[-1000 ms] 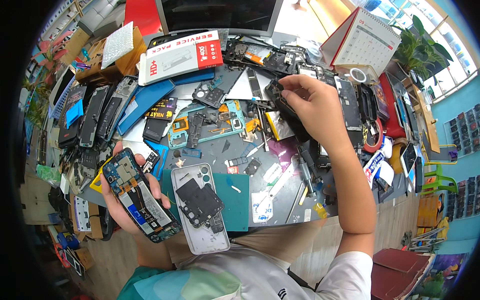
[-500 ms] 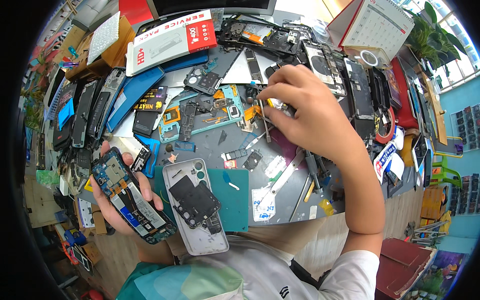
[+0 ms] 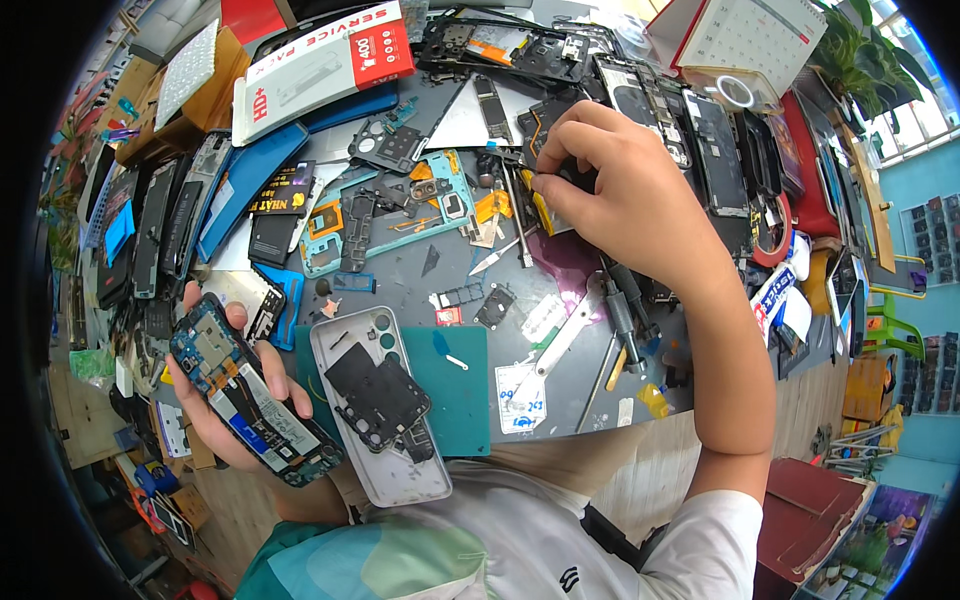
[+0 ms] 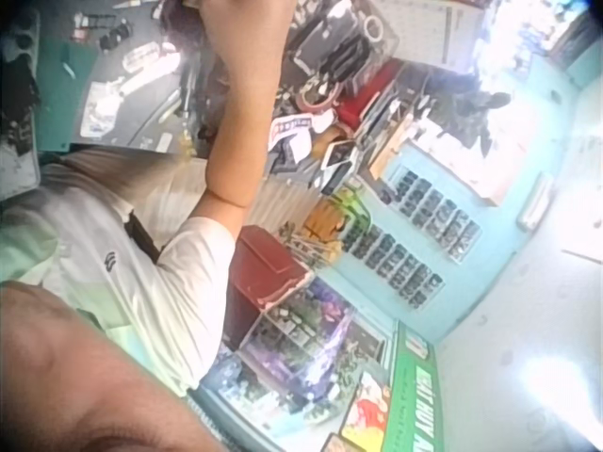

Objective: The person disassembles a smartphone, removes the battery and camera module, then reassembles the device by reconnecting cables and securing the back cover. The person also handles a small pink plastic bag and places it on the desk.

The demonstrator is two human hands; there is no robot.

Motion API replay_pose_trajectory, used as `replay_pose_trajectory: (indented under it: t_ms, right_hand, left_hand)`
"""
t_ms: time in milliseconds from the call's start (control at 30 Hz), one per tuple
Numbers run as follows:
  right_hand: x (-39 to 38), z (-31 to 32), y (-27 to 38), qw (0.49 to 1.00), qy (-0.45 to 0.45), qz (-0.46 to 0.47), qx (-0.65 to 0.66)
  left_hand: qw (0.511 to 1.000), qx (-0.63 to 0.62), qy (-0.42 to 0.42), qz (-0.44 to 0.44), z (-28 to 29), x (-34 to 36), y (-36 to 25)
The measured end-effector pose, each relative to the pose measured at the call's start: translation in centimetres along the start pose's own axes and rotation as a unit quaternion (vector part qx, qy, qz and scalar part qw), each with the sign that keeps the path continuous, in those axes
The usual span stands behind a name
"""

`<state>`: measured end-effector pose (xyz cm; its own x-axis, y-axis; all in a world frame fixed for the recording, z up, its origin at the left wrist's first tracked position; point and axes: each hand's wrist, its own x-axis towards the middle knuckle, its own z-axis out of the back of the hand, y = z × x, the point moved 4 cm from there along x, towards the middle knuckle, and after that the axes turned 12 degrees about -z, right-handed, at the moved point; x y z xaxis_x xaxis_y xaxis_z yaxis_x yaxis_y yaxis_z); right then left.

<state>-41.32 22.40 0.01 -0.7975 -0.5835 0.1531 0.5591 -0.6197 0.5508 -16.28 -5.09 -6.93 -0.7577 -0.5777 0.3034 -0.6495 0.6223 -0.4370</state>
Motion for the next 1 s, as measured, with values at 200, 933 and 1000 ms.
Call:
replay_pose_trajectory:
  t_ms: [200, 933, 1000]
  right_hand:
    - [-0.8, 0.5, 0.7, 0.996, 0.029, 0.07, -0.048]
    - [-1.0, 0.9, 0.6, 0.975, 0.009, 0.129, -0.181]
    - [-1.0, 0.6, 0.5, 0.971, -0.002, 0.137, -0.194]
  left_hand:
    - [1.0, -0.008, -0.007, -0.001, 0.1, 0.0, 0.0]
    - [1.0, 0.003, 0.008, -0.005, 0.1, 0.0, -0.1]
    - [1.0, 0.003, 0.01, -0.005, 0.1, 0.1, -0.1]
